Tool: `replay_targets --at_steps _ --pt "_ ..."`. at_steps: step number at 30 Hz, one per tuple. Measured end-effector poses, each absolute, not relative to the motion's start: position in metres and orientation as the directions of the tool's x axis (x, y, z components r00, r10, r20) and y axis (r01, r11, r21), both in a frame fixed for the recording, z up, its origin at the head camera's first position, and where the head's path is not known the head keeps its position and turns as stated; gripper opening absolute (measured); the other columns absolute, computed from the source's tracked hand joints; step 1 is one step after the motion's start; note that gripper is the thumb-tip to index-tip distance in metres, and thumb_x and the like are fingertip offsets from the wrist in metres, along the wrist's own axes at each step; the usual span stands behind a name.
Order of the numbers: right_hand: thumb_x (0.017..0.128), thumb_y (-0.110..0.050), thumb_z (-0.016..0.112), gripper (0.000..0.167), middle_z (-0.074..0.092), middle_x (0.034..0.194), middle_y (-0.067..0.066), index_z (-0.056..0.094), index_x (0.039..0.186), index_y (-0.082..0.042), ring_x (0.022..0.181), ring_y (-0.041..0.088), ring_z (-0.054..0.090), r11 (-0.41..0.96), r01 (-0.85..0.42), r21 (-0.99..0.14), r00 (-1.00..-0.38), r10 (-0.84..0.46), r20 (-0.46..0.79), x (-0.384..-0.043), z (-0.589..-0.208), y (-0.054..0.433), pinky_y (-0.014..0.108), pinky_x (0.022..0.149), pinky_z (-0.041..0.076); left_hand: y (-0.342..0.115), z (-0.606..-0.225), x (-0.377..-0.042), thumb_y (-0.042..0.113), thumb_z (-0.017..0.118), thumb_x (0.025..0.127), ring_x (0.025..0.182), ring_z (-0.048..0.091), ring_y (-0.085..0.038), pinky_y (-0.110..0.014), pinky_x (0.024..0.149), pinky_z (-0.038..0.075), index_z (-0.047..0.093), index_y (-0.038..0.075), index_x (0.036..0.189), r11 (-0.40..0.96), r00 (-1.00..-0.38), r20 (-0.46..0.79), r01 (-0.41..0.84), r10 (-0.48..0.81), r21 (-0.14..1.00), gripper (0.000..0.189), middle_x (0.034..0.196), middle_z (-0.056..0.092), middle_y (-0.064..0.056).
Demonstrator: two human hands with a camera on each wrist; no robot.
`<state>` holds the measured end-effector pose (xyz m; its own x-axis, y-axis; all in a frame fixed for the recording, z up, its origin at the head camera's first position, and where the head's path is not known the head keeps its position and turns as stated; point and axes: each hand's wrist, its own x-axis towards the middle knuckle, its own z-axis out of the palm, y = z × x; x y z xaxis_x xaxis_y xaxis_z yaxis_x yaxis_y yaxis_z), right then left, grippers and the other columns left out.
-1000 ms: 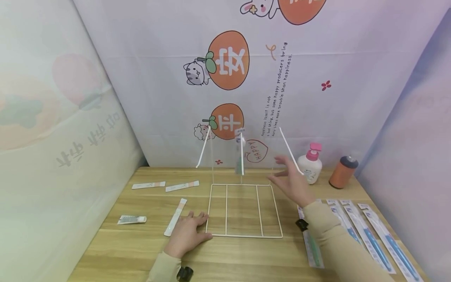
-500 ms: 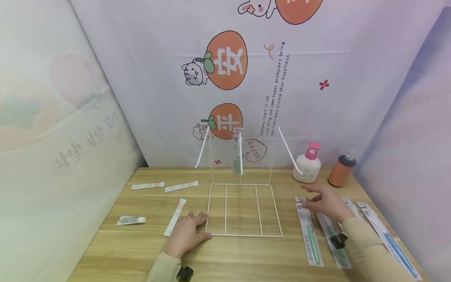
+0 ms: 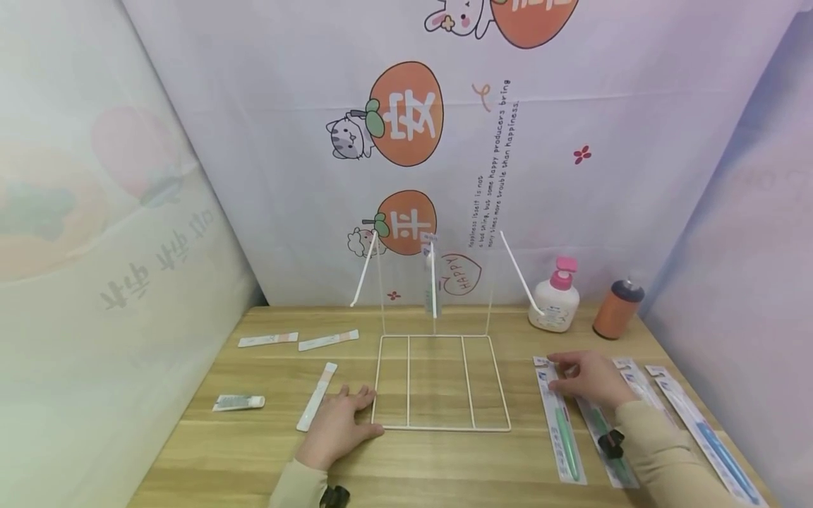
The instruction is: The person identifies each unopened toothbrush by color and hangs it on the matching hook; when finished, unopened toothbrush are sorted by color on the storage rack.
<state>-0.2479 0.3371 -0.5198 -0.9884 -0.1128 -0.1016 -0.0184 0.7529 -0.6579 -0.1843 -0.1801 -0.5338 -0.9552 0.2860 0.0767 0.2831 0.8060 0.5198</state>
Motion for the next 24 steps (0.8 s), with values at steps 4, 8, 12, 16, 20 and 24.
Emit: replay_targets --at_steps 4,8,12,16,20,24 --pt "0.084 -0.028 0.094 0.06 0.073 0.12 0.012 0.074 0.137 -0.008 0.096 0.024 0.063 0.768 0.019 -0.64 -0.987 -0.088 -0.135 -0.248 -0.52 0.333 0.035 0.076 0.053 -0.18 -0.536 -0.185 0.048 0.091 0.083 0.141 0.047 -0.062 -0.079 0.116 0.03 0.073 0.006 0.139 0.812 -0.956 0.079 0.283 0.283 0.51 0.073 0.145 0.066 -0.016" --pt "0.084 -0.027 0.094 0.054 0.074 0.113 0.009 0.077 0.131 -0.006 0.09 0.022 0.063 0.798 -0.013 -0.602 -0.983 -0.121 -0.138 -0.249 -0.517 0.329 0.036 0.073 0.054 -0.18 -0.536 -0.185 0.047 0.092 0.082 0.14 0.048 -0.062 -0.08 0.115 0.031 0.074 0.006 0.138 0.813 -0.955 0.092 0.29 0.283 0.506 0.072 0.144 0.067 -0.016" --pt "0.085 -0.026 0.093 0.049 0.074 0.109 0.008 0.079 0.128 -0.006 0.086 0.021 0.062 0.81 -0.023 -0.587 -0.98 -0.135 -0.149 -0.25 -0.514 0.327 0.036 0.072 0.054 -0.18 -0.536 -0.185 0.047 0.092 0.082 0.14 0.048 -0.063 -0.079 0.115 0.031 0.074 0.006 0.138 0.809 -0.954 0.094 0.292 0.285 0.51 0.072 0.144 0.068 -0.016" --pt "0.086 -0.027 0.092 0.048 0.074 0.112 0.011 0.079 0.128 -0.008 0.082 0.02 0.061 0.806 -0.022 -0.591 -0.981 -0.133 -0.144 -0.249 -0.514 0.326 0.035 0.069 0.053 -0.18 -0.536 -0.185 0.047 0.092 0.082 0.14 0.048 -0.063 -0.078 0.115 0.031 0.073 0.006 0.138 0.81 -0.953 0.094 0.294 0.287 0.508 0.072 0.144 0.068 -0.017" --pt "0.088 -0.029 0.091 0.047 0.074 0.121 0.017 0.079 0.129 -0.009 0.08 0.019 0.061 0.803 -0.082 -0.59 -0.983 -0.162 -0.083 -0.246 -0.512 0.326 0.035 0.067 0.052 -0.18 -0.536 -0.184 0.047 0.092 0.082 0.14 0.048 -0.063 -0.078 0.115 0.032 0.073 0.006 0.138 0.81 -0.953 0.099 0.296 0.287 0.506 0.072 0.143 0.068 -0.017" --pt "0.09 -0.034 0.089 0.047 0.072 0.129 0.024 0.079 0.13 -0.012 0.086 0.022 0.064 0.815 -0.127 -0.566 -0.986 -0.168 -0.02 -0.242 -0.509 0.325 0.04 0.07 0.053 -0.18 -0.536 -0.184 0.046 0.092 0.082 0.14 0.048 -0.063 -0.079 0.114 0.032 0.073 0.006 0.138 0.811 -0.953 0.098 0.295 0.286 0.506 0.072 0.144 0.068 -0.017"
